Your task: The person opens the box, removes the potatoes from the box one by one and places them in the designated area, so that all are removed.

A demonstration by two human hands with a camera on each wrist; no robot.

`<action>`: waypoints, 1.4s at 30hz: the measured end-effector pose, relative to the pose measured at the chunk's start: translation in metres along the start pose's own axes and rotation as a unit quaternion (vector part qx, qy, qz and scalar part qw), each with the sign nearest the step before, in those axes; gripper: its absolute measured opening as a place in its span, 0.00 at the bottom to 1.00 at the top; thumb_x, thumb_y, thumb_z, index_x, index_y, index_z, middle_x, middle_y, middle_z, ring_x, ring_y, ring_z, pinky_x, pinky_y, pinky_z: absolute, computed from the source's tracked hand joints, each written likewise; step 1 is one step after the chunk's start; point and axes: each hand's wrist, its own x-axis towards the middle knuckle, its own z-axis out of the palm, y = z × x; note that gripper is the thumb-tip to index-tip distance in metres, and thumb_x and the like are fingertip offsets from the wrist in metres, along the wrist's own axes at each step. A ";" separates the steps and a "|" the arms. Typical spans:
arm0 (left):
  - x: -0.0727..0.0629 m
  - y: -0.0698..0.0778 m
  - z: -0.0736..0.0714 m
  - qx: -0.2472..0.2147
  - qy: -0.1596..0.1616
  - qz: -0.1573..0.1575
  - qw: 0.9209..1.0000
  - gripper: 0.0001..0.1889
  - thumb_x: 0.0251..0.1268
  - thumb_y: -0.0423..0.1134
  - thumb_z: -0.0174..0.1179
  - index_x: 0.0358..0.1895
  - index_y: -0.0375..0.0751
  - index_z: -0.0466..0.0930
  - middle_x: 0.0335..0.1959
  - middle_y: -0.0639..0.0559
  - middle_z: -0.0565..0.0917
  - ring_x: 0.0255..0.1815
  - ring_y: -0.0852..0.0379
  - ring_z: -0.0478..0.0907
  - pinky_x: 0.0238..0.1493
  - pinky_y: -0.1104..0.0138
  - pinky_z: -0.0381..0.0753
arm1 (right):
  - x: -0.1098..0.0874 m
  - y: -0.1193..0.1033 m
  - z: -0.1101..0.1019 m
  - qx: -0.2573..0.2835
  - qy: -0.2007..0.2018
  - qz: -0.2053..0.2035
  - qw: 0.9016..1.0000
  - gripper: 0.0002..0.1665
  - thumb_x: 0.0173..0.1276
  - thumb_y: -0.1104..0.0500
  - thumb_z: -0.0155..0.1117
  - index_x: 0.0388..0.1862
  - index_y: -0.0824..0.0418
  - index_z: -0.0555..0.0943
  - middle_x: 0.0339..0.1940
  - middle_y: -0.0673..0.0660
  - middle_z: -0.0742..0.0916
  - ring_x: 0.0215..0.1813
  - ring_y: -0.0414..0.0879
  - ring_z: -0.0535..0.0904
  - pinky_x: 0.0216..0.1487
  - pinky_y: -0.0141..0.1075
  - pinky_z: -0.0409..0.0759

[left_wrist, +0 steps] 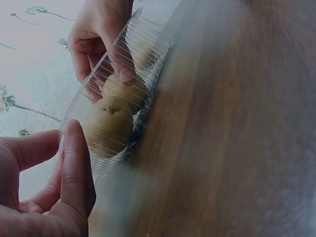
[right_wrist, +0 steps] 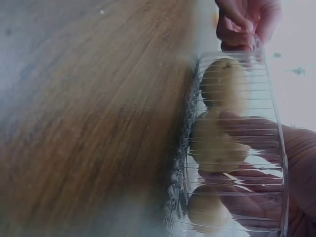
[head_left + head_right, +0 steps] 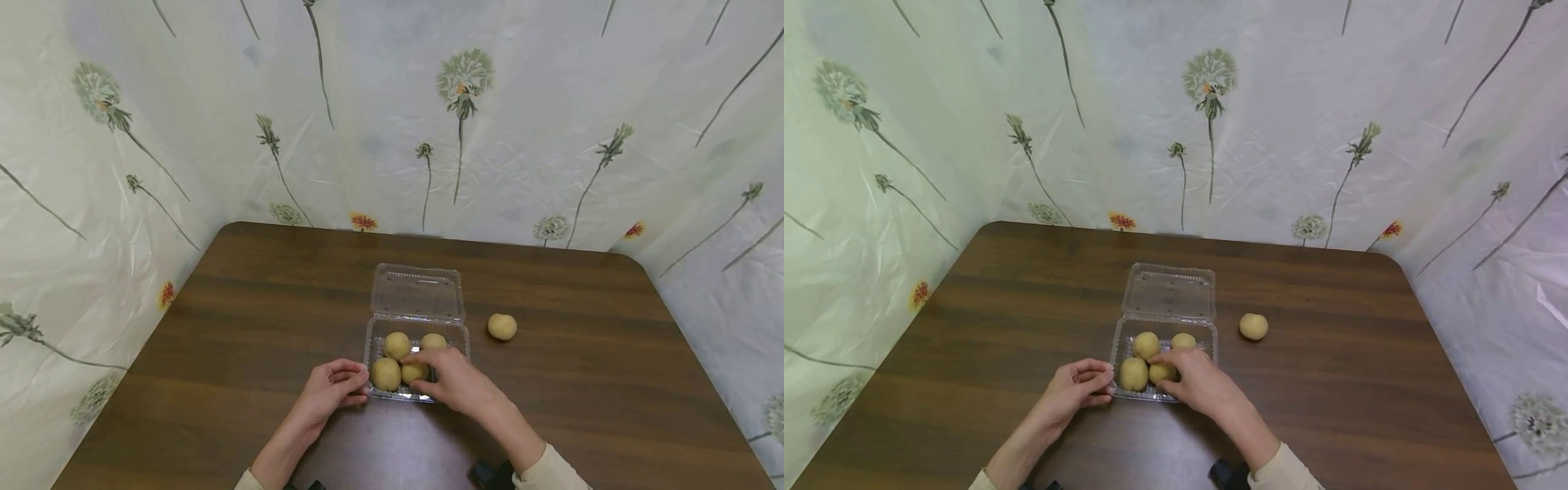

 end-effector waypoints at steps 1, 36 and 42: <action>0.000 0.000 0.000 0.000 0.000 0.000 1.000 0.13 0.65 0.32 0.65 0.46 0.25 0.76 0.34 0.45 0.81 0.34 0.55 0.82 0.39 0.66 0.86 | 0.000 0.000 0.000 0.001 -0.002 0.002 1.000 0.21 0.59 0.58 0.76 0.51 0.59 0.84 0.42 0.48 0.86 0.46 0.41 0.81 0.49 0.40 0.82; 0.001 -0.001 -0.001 0.001 -0.002 0.004 1.000 0.13 0.64 0.31 0.65 0.46 0.24 0.76 0.33 0.46 0.81 0.33 0.55 0.82 0.38 0.67 0.86 | -0.014 0.005 -0.006 0.185 0.038 0.034 0.981 0.23 0.61 0.56 0.74 0.54 0.61 0.83 0.48 0.51 0.86 0.48 0.43 0.83 0.50 0.33 0.82; 0.001 -0.001 -0.001 -0.001 -0.004 0.007 1.000 0.14 0.64 0.31 0.65 0.46 0.24 0.76 0.33 0.46 0.81 0.33 0.55 0.82 0.38 0.66 0.86 | -0.018 0.007 -0.007 0.237 0.048 0.045 0.969 0.24 0.61 0.55 0.74 0.54 0.63 0.83 0.48 0.52 0.86 0.48 0.48 0.84 0.50 0.34 0.83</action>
